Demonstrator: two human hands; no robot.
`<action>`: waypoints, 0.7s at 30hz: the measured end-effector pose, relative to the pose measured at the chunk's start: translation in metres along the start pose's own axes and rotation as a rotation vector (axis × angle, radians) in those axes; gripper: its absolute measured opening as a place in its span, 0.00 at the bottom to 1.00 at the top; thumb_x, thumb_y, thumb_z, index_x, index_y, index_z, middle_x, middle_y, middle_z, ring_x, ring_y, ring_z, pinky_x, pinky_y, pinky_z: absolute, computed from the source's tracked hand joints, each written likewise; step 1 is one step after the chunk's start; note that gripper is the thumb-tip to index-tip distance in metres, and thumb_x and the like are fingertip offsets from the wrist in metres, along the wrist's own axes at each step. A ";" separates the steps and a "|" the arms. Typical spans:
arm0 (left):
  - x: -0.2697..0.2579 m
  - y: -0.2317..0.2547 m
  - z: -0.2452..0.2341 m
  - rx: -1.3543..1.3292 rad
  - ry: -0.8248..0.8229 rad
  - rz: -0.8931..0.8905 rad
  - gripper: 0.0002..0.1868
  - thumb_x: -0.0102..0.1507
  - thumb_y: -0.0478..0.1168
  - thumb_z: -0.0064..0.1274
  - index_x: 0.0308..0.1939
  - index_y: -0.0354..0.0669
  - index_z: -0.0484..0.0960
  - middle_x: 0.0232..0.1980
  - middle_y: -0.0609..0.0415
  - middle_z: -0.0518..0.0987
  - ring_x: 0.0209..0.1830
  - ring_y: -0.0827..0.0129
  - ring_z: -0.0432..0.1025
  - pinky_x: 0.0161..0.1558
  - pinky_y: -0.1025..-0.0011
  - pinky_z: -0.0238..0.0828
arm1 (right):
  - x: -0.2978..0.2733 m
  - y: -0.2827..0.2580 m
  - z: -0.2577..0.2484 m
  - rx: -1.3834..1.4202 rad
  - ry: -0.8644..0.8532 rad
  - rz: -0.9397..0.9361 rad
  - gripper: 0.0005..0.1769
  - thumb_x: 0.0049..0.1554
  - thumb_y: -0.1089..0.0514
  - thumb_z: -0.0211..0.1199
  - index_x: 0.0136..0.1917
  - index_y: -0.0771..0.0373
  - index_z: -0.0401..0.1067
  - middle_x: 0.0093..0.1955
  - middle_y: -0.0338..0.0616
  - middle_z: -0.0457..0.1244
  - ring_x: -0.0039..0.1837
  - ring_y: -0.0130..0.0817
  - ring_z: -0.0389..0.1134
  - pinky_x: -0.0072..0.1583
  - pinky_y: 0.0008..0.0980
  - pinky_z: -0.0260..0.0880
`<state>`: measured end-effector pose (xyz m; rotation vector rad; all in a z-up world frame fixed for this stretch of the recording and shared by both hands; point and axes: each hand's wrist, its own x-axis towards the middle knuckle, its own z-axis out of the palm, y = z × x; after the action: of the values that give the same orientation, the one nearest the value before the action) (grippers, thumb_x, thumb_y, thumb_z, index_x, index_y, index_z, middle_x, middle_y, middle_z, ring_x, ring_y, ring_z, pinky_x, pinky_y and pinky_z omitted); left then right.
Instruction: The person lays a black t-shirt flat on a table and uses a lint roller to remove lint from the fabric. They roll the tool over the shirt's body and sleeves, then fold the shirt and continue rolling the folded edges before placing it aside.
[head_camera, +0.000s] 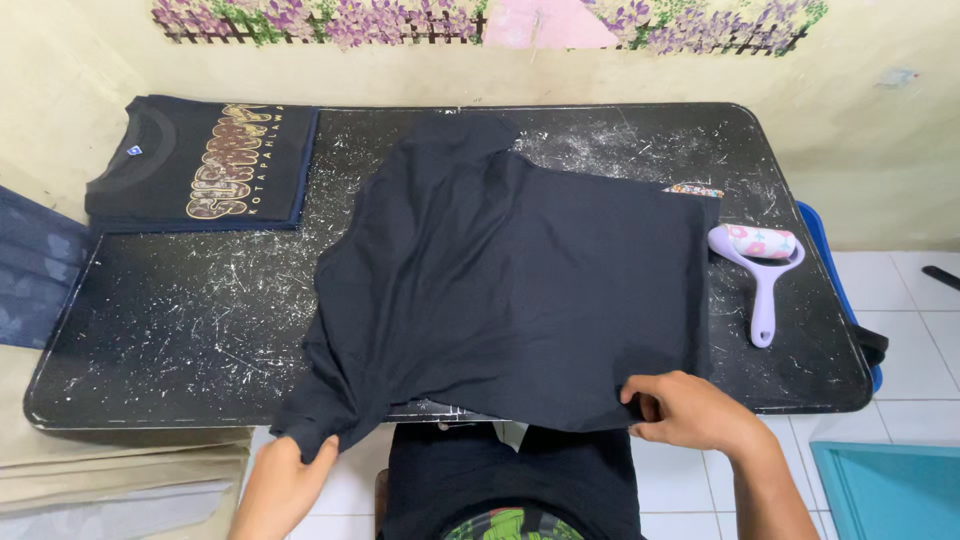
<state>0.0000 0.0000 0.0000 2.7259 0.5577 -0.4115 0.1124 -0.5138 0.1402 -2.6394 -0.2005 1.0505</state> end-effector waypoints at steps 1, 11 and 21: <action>-0.008 0.010 -0.029 -0.130 0.001 -0.008 0.28 0.60 0.62 0.55 0.41 0.38 0.89 0.28 0.41 0.84 0.34 0.52 0.83 0.44 0.61 0.81 | 0.001 0.001 -0.004 0.018 0.033 -0.019 0.26 0.47 0.44 0.73 0.57 0.54 0.78 0.41 0.50 0.75 0.45 0.40 0.77 0.51 0.36 0.74; 0.145 0.159 -0.134 -0.300 0.417 0.383 0.17 0.68 0.48 0.48 0.46 0.36 0.81 0.47 0.40 0.81 0.49 0.46 0.76 0.51 0.54 0.70 | 0.106 0.025 -0.050 0.101 0.852 -0.174 0.20 0.62 0.51 0.59 0.62 0.63 0.75 0.56 0.55 0.68 0.60 0.53 0.69 0.61 0.43 0.68; 0.248 0.184 -0.069 -0.003 0.454 0.075 0.24 0.68 0.48 0.50 0.58 0.31 0.72 0.58 0.35 0.75 0.54 0.40 0.75 0.52 0.48 0.73 | 0.194 0.050 -0.037 0.012 0.882 0.154 0.37 0.64 0.38 0.48 0.80 0.56 0.55 0.82 0.57 0.44 0.82 0.60 0.40 0.76 0.64 0.37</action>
<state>0.3106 -0.0539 0.0256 2.8320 0.5597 0.2368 0.2797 -0.5240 0.0237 -2.8504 0.2023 -0.1470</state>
